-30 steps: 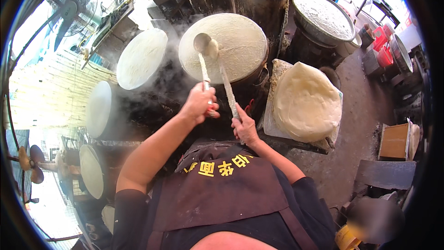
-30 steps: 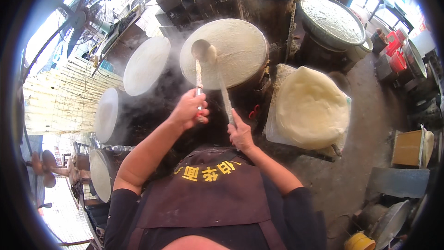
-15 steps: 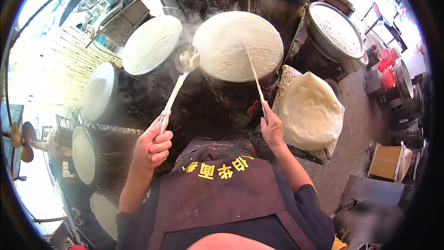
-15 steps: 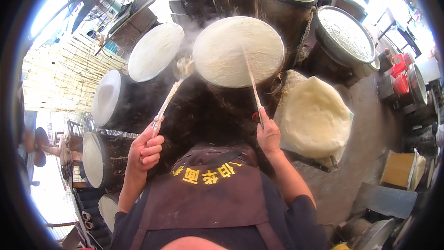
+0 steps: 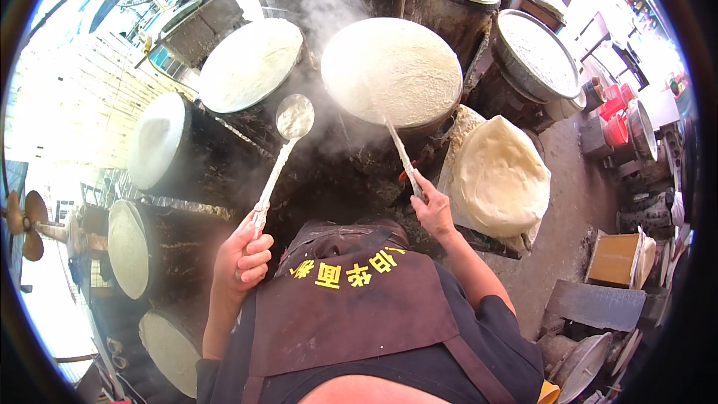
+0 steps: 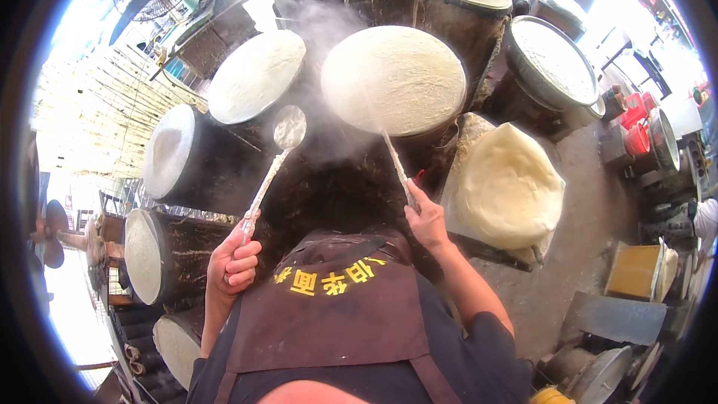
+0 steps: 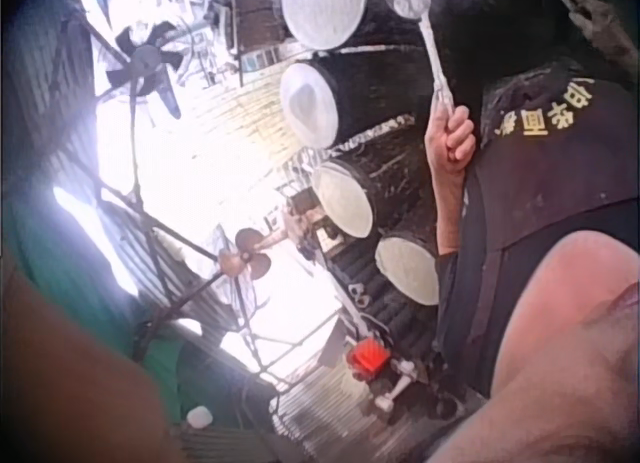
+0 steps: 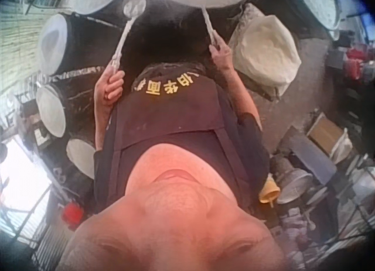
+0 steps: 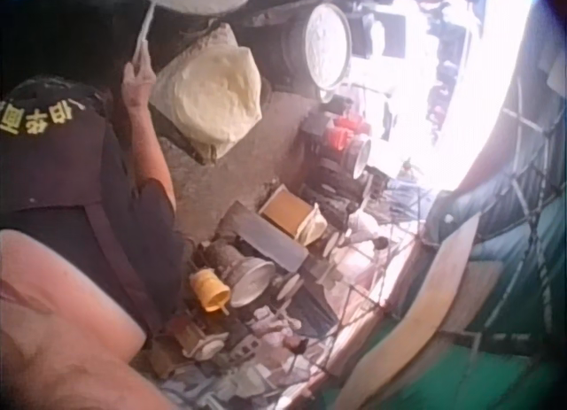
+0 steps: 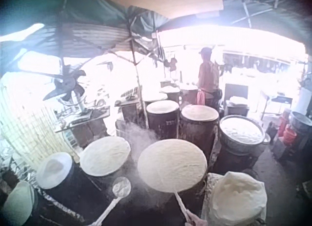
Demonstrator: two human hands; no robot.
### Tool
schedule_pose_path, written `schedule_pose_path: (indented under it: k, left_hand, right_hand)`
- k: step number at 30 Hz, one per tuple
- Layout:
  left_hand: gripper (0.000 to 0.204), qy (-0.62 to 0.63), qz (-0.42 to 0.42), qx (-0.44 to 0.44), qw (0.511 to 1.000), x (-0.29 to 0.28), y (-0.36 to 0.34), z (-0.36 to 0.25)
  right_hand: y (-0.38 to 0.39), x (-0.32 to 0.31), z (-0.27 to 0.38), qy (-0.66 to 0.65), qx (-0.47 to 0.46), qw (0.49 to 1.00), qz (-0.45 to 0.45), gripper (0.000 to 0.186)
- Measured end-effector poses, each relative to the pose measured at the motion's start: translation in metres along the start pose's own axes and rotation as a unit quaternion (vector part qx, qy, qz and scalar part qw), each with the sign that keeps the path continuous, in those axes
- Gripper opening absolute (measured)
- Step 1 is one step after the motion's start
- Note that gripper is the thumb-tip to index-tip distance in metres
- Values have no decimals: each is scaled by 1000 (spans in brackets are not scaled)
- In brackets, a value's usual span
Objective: The person ladles batter onto hot circular griddles, spreads it into thin crepes, and removes the cooked crepes to a stack. The person repeats this cycle across multiple griddles using a ladle and a wooden spreader.
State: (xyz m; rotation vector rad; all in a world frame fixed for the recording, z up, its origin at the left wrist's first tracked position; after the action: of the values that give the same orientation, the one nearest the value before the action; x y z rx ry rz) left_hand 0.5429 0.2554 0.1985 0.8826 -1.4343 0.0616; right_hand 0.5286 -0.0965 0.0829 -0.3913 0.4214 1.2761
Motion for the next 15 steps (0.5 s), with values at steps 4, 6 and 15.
schedule_pose_path:
  k: [4, 6, 15]
  left_hand:
    - [30, 2, 0, 6, 1000, -7, 6, -4]
    - [30, -3, 0, 9, 1000, -12, 8, -5]
    - [36, -37, -40, 53, 997, -37, 35, -12]
  right_hand:
    - [-14, -26, 5, 57, -51, 992, -100, 58]
    - [-11, -24, 3, 150, -89, 981, -83, 59]
    - [2, 5, 43, 127, -185, 972, -70, 59]
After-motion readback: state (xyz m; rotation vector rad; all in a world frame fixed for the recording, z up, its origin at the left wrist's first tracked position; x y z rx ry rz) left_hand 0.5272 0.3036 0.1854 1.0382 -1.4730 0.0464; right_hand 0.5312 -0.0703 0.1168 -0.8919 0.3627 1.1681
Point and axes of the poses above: each hand's wrist, its own y-axis away from the middle knuckle, its own x-axis out of the palm, z = x × y, the point moved 8 cm from there along -y, towards the middle knuckle, and after that the axes turned 6 degrees about -x, right-handed, at the moved point
